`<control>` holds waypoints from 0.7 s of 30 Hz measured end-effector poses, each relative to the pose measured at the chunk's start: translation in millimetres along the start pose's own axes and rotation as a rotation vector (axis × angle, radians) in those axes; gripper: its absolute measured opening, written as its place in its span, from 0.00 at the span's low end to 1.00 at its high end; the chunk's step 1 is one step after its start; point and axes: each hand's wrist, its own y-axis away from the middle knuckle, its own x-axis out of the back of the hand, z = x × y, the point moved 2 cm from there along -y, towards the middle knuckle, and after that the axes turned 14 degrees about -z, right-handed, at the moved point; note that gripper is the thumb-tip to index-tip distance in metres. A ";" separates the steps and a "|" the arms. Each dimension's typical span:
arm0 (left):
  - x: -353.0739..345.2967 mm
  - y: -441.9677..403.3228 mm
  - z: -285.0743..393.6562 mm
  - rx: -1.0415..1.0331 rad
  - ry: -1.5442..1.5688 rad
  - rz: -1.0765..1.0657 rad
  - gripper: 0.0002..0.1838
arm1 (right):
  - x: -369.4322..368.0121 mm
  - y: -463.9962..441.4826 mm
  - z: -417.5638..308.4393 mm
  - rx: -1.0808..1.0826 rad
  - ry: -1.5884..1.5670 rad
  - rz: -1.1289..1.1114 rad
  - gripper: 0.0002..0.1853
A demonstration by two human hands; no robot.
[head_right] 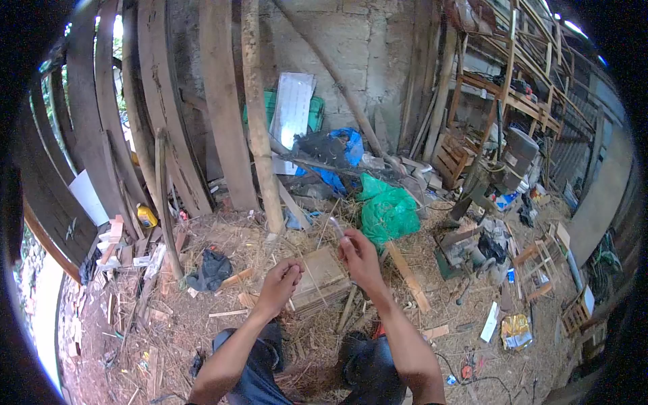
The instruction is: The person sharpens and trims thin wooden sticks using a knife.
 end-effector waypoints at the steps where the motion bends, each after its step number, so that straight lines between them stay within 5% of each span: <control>1: -1.0 -0.1 1.9 -0.001 -0.005 -0.007 0.07 | 1.8 0.3 1.6 0.003 -0.001 0.009 0.11; 21: 26.1 -8.6 13.6 -0.096 0.039 0.251 0.10 | -27.0 11.5 -0.6 0.057 0.770 -0.384 0.06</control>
